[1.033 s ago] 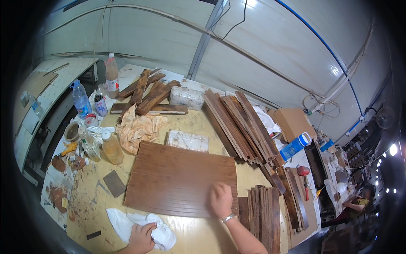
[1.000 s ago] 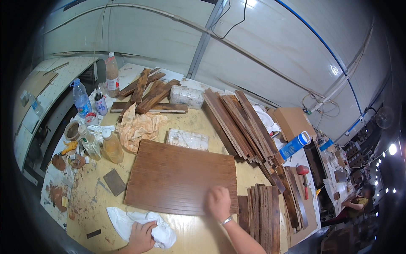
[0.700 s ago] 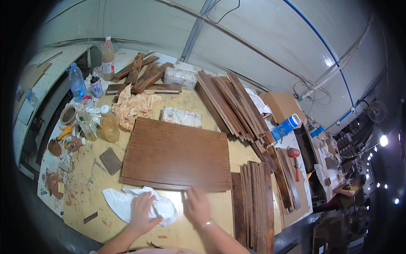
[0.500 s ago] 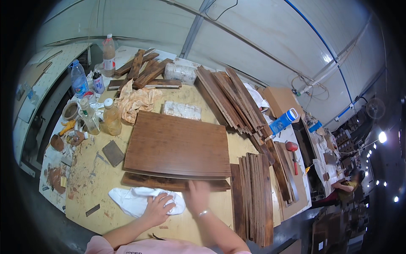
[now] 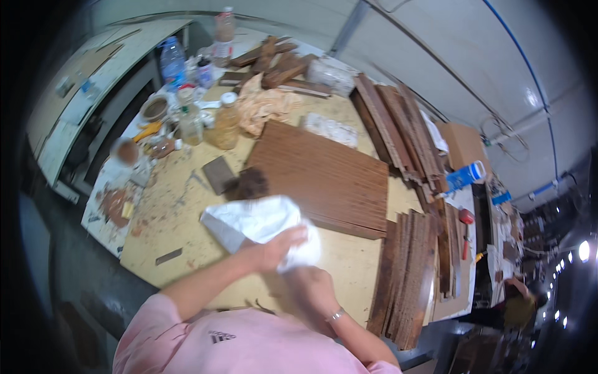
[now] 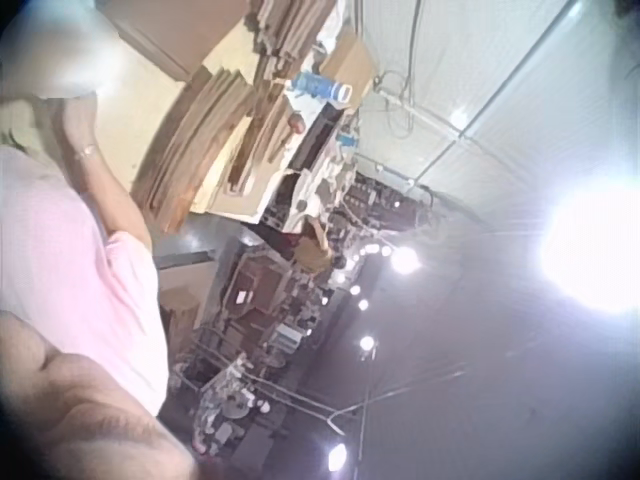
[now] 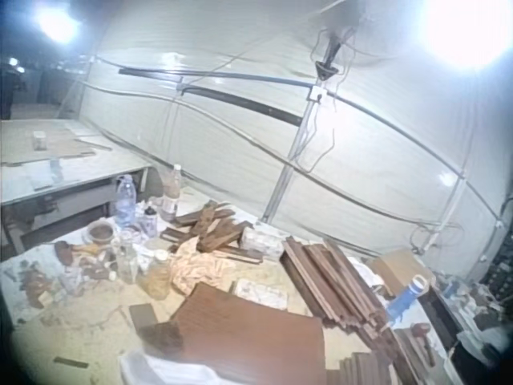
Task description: The person wipes long wooden slats with a white cloth after applying a substance from a small sponge.
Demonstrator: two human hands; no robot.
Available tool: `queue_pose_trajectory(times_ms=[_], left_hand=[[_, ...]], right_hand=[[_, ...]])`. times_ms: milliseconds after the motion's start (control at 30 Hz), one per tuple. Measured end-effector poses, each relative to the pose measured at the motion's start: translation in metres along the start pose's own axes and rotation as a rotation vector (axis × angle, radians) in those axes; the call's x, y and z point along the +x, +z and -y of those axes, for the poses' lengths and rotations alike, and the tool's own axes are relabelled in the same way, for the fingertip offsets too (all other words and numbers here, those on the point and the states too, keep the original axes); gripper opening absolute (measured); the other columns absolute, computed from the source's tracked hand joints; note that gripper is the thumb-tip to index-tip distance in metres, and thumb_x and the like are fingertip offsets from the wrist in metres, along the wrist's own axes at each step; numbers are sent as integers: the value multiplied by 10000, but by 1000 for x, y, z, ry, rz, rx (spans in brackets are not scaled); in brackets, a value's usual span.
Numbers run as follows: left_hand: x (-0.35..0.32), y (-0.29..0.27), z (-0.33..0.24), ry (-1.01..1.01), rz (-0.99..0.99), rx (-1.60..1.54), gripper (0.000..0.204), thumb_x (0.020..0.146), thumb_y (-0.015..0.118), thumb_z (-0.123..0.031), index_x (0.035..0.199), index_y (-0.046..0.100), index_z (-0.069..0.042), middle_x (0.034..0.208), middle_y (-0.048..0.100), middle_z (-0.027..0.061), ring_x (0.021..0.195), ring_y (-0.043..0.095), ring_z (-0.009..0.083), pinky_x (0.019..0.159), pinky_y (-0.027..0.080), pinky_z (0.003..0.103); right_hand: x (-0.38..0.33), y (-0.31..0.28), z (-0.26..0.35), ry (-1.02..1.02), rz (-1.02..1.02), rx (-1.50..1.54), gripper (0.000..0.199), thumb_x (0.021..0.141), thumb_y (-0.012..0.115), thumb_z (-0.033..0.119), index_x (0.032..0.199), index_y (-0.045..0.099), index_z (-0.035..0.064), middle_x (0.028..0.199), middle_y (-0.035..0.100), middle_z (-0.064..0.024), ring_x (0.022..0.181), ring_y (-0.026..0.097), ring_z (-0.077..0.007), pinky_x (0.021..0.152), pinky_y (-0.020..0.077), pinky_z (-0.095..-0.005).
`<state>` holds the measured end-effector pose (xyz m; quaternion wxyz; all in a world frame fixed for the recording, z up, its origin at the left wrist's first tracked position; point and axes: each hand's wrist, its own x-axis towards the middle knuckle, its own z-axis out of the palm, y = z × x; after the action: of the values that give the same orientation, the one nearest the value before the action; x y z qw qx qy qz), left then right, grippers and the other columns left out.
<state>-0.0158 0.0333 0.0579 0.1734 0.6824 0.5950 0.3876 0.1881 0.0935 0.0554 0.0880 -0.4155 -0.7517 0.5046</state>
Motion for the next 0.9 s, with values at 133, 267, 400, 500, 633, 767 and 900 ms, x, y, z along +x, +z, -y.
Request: queue_pose_trajectory(times_ms=[133,267,400,500,633,767,900], left_hand=[[52,-51,76,-286,-473,-20,384,827,538,7,1202,605,-45,1245,592,162,1152,572,312,922,480,398],[75,-78,64,-190,-1004,44,410,782,486,96,1167,612,28,1116,647,198,1015,634,346,886,497,373],[54,6,-10,264,-442,138,410,747,578,33,1144,638,-52,1153,641,129,987,619,305,867,499,411],[1,69,-41,433,83,-246,458,708,604,40,1142,655,-96,1151,638,106,948,602,290,869,492,410],[-36,78,-22,188,187,-512,406,751,625,57,1140,660,-57,1108,646,110,1043,587,263,898,480,356],[60,-16,-41,-37,-295,-275,503,722,689,6,1211,639,-101,1214,596,131,1071,568,292,908,480,352],[64,21,-60,209,-63,2,546,710,649,-2,1214,654,-213,1267,558,86,1016,521,321,903,457,399]], right_hand=[[-41,-22,21,197,-2,34,290,912,612,250,862,650,-33,680,552,18,647,478,-59,556,375,-241],[-49,-35,28,200,-186,339,292,918,613,259,860,653,-24,700,547,40,624,445,-63,542,336,-238],[-15,-46,20,124,-363,437,282,941,563,238,863,643,-22,745,592,4,659,497,-84,557,400,-276],[12,-75,8,46,-412,691,305,978,526,269,937,641,-10,807,624,-24,708,533,-98,594,441,-292],[33,-103,23,-4,-519,769,332,1006,502,275,1081,614,-29,974,639,-51,825,581,-130,741,475,-266],[38,-93,33,-102,-569,935,321,1006,498,243,1105,606,-42,1019,637,-70,881,585,-146,771,480,-289],[56,-84,18,19,-422,1142,337,1009,463,278,1104,601,-14,1045,635,-86,918,593,-176,838,482,-307]])
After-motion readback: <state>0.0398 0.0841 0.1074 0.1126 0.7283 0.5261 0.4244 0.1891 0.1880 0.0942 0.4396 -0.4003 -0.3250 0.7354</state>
